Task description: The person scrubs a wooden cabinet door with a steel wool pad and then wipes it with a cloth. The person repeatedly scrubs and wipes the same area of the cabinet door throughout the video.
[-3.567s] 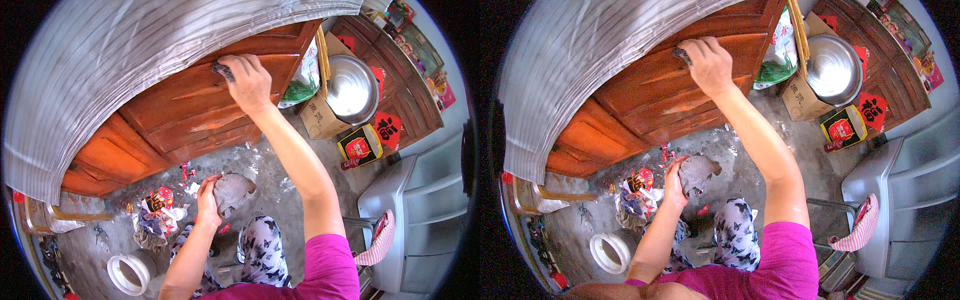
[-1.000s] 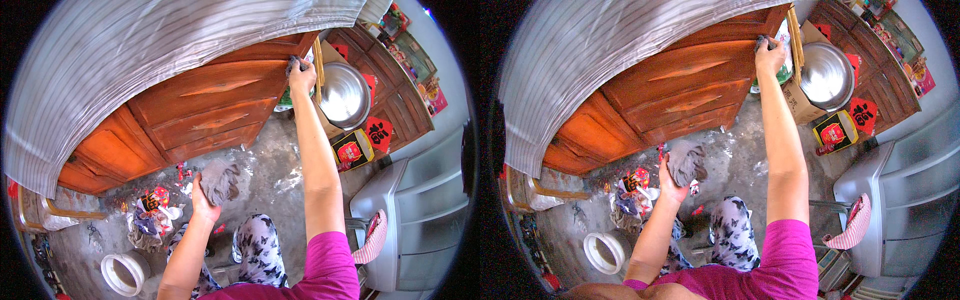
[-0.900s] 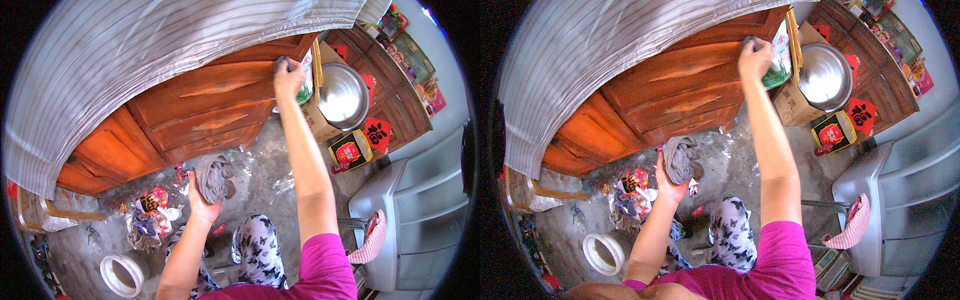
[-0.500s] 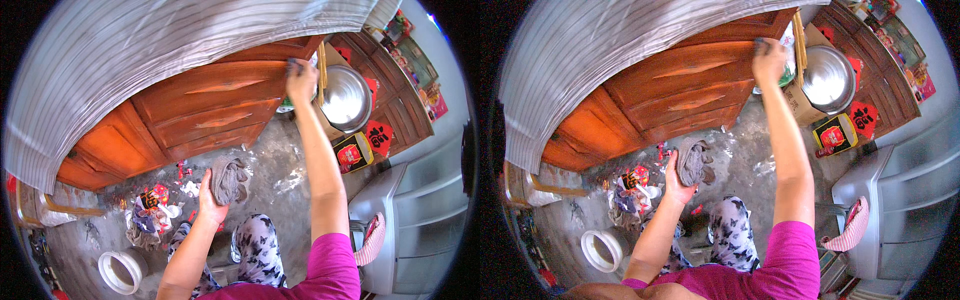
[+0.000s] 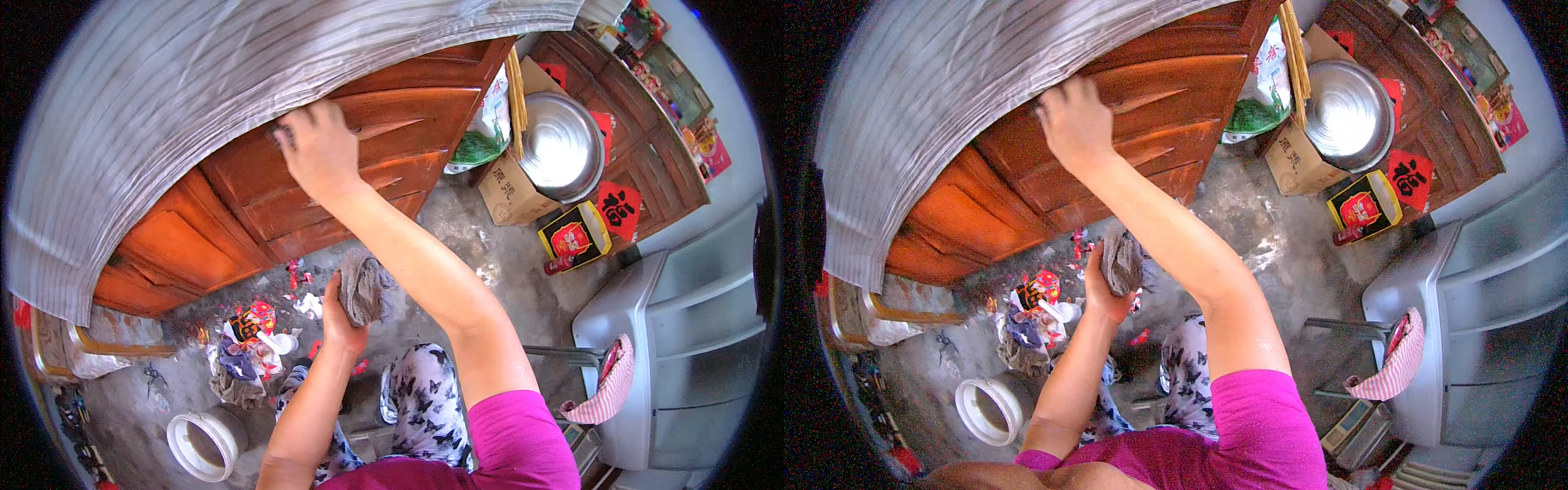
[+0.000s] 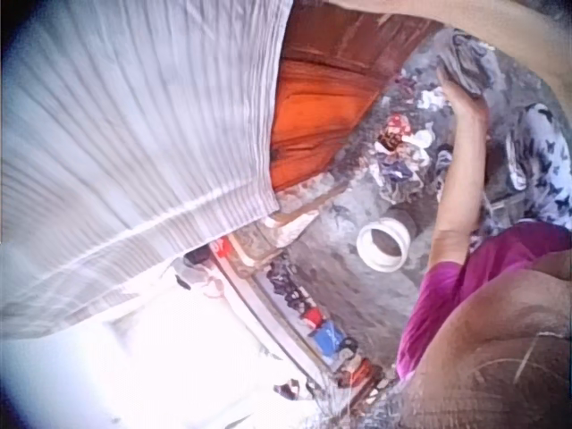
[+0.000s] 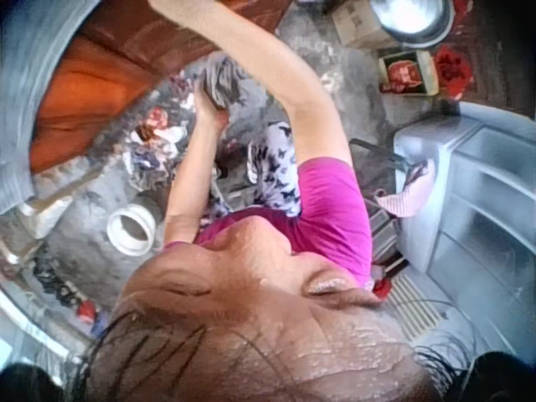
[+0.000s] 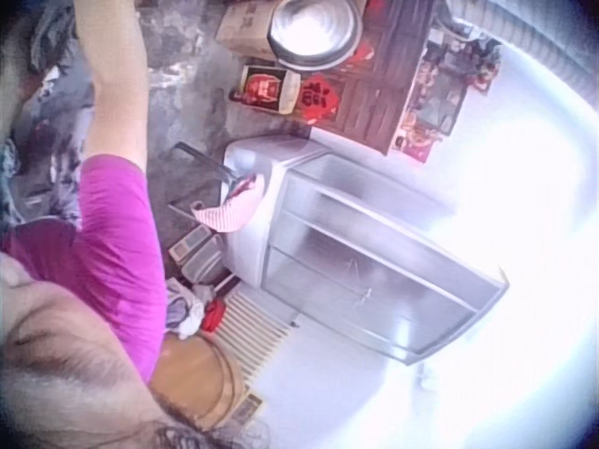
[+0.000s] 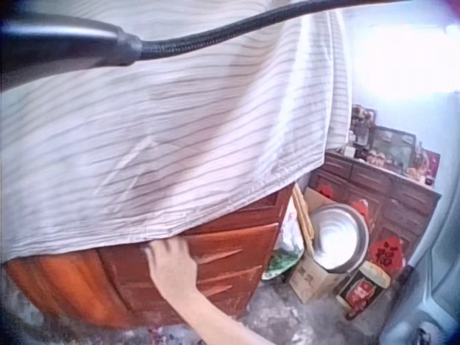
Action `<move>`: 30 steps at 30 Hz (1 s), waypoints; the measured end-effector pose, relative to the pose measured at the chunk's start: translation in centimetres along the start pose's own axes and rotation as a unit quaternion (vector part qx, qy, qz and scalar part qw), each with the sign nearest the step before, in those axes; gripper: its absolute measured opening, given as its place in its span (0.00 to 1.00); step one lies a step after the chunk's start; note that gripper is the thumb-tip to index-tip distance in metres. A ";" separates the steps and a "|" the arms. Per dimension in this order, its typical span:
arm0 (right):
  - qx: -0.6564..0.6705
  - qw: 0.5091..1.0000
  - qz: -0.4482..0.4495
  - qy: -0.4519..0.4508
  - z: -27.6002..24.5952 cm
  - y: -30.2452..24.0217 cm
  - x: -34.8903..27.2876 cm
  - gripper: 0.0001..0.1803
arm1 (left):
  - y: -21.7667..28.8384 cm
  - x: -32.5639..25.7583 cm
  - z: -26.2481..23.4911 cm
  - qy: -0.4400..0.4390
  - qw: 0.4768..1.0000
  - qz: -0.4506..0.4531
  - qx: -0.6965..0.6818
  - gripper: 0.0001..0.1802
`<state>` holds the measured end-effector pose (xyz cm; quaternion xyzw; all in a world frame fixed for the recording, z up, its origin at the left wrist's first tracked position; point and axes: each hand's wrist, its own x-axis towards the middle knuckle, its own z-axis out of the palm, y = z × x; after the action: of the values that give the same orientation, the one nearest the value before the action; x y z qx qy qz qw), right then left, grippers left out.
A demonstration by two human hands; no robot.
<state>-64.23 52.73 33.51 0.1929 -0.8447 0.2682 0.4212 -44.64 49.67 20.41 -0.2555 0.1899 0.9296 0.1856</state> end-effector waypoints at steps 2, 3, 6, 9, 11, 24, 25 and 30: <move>-0.046 0.996 -0.075 -0.014 0.0 1.5 0.5 0.14 | -0.4 0.0 0.4 0.002 1.000 -0.004 -0.013 0.25; -0.067 0.996 -0.028 -0.050 -1.1 2.0 0.5 0.13 | -0.1 -0.1 -0.1 0.009 1.000 -0.006 -0.015 0.25; -0.088 0.995 0.033 0.040 -5.2 8.1 0.3 0.11 | 0.3 -0.8 0.0 0.028 1.000 0.011 0.009 0.26; -0.136 0.981 0.092 0.107 -9.7 15.5 0.0 0.11 | 0.2 -0.2 -0.9 0.034 0.999 0.037 -0.002 0.26; -0.089 0.965 0.206 0.133 -10.5 16.4 0.0 0.11 | 0.6 -0.4 -0.9 0.034 0.998 0.049 -0.012 0.26; -0.001 0.993 -0.108 0.036 -0.1 2.5 -0.4 0.11 | 1.9 -2.3 0.8 0.061 0.997 0.033 0.025 0.27; -0.041 0.998 -0.039 0.016 -1.8 4.2 -0.9 0.10 | 1.9 -2.2 0.3 0.042 0.998 0.043 0.022 0.27; -0.096 0.976 0.129 0.149 -9.1 18.0 -3.5 0.13 | 1.3 -1.0 -0.2 0.032 0.997 0.075 -0.013 0.25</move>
<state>-66.67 72.75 29.95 -0.0010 -0.8120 0.2637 0.5206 -44.32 48.24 21.15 -0.2726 0.2020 0.9348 0.1053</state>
